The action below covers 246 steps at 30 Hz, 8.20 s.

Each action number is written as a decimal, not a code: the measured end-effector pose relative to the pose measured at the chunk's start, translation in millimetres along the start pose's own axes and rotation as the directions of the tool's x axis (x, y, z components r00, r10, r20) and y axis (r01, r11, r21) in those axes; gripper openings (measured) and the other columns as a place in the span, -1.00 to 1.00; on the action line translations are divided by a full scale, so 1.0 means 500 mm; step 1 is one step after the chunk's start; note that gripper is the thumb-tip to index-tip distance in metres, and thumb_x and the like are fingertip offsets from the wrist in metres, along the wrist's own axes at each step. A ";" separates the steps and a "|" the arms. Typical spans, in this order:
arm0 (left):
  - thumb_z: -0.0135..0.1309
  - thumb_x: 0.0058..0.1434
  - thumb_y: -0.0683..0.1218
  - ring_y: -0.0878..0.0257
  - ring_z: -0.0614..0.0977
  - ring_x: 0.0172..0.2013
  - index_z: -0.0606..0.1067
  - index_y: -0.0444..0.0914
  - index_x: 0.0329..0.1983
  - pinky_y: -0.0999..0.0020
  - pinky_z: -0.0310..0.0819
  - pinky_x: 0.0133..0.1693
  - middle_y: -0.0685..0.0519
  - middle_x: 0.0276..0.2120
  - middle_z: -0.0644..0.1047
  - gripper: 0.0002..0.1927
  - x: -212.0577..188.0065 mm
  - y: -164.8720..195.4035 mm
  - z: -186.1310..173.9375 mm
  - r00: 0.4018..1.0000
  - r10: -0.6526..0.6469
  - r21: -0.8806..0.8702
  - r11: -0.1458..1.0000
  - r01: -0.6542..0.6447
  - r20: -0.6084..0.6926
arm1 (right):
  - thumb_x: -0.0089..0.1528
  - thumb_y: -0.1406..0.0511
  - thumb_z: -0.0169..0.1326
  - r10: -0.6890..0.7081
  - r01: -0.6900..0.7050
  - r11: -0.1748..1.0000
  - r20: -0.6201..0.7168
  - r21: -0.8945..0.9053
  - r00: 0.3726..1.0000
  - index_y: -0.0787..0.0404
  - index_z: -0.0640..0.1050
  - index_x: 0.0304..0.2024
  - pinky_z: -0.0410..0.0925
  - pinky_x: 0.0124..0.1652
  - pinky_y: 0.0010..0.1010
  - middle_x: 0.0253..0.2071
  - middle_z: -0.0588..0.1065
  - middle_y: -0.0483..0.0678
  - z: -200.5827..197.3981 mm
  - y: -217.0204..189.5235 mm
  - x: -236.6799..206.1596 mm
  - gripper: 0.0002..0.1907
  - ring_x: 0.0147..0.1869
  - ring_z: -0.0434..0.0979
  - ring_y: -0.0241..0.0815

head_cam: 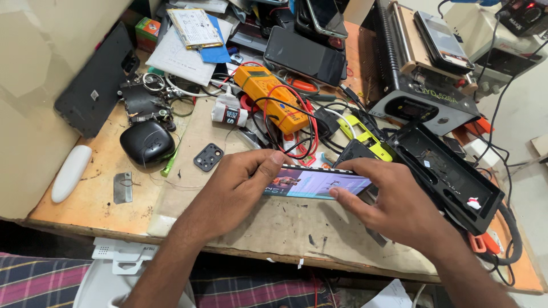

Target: The person repairs a smartphone at a cluttered workbench. They peel adhesive and a protective layer from the phone body, apply glue to the camera area, press the rear frame into place, align and press the display assembly, and handle small internal components while reassembling the device.

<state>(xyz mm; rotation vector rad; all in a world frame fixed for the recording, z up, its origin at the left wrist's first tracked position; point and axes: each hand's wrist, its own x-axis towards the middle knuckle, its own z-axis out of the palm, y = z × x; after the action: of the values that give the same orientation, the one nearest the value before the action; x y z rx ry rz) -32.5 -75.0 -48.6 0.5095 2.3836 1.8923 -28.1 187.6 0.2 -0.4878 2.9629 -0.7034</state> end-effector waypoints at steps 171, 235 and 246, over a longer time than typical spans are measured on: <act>-0.11 0.43 0.15 0.45 0.39 -0.45 0.53 -0.31 -0.17 0.41 0.34 -0.44 0.16 -0.53 0.47 -0.57 -0.010 -0.037 0.039 1.000 0.022 -0.037 0.999 -0.023 -0.016 | -0.01 0.36 0.13 -0.253 0.232 0.967 -0.294 -0.107 0.922 0.23 0.62 -0.11 0.35 0.00 -0.16 -0.25 0.60 0.03 0.056 -0.014 -0.023 -0.61 -0.12 0.59 0.03; -0.10 0.43 0.13 0.46 0.43 -0.44 0.54 -0.31 -0.16 0.42 0.37 -0.41 0.14 -0.52 0.51 -0.59 -0.016 -0.040 0.033 0.999 0.041 -0.032 0.999 -0.042 -0.009 | 0.13 0.36 0.12 -0.253 0.244 0.967 -0.325 -0.068 0.911 0.27 0.63 -0.10 0.37 -0.07 -0.15 -0.21 0.59 0.10 0.066 -0.034 -0.032 -0.72 -0.07 0.56 0.06; -0.10 0.43 0.13 0.45 0.41 -0.44 0.53 -0.31 -0.16 0.41 0.36 -0.41 0.14 -0.52 0.49 -0.59 -0.017 -0.043 0.037 0.999 0.045 -0.023 0.999 -0.045 -0.015 | 0.18 0.34 0.11 -0.251 0.238 0.968 -0.329 -0.080 0.910 0.27 0.63 -0.12 0.36 -0.13 -0.14 -0.24 0.59 0.09 0.072 -0.029 -0.030 -0.76 -0.13 0.55 0.06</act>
<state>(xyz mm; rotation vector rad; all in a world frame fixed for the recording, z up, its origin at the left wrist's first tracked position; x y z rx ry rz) -24.9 -64.4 -75.1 0.5544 2.3758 1.9459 -4.9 164.7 -25.6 -0.8331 3.2738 -0.8286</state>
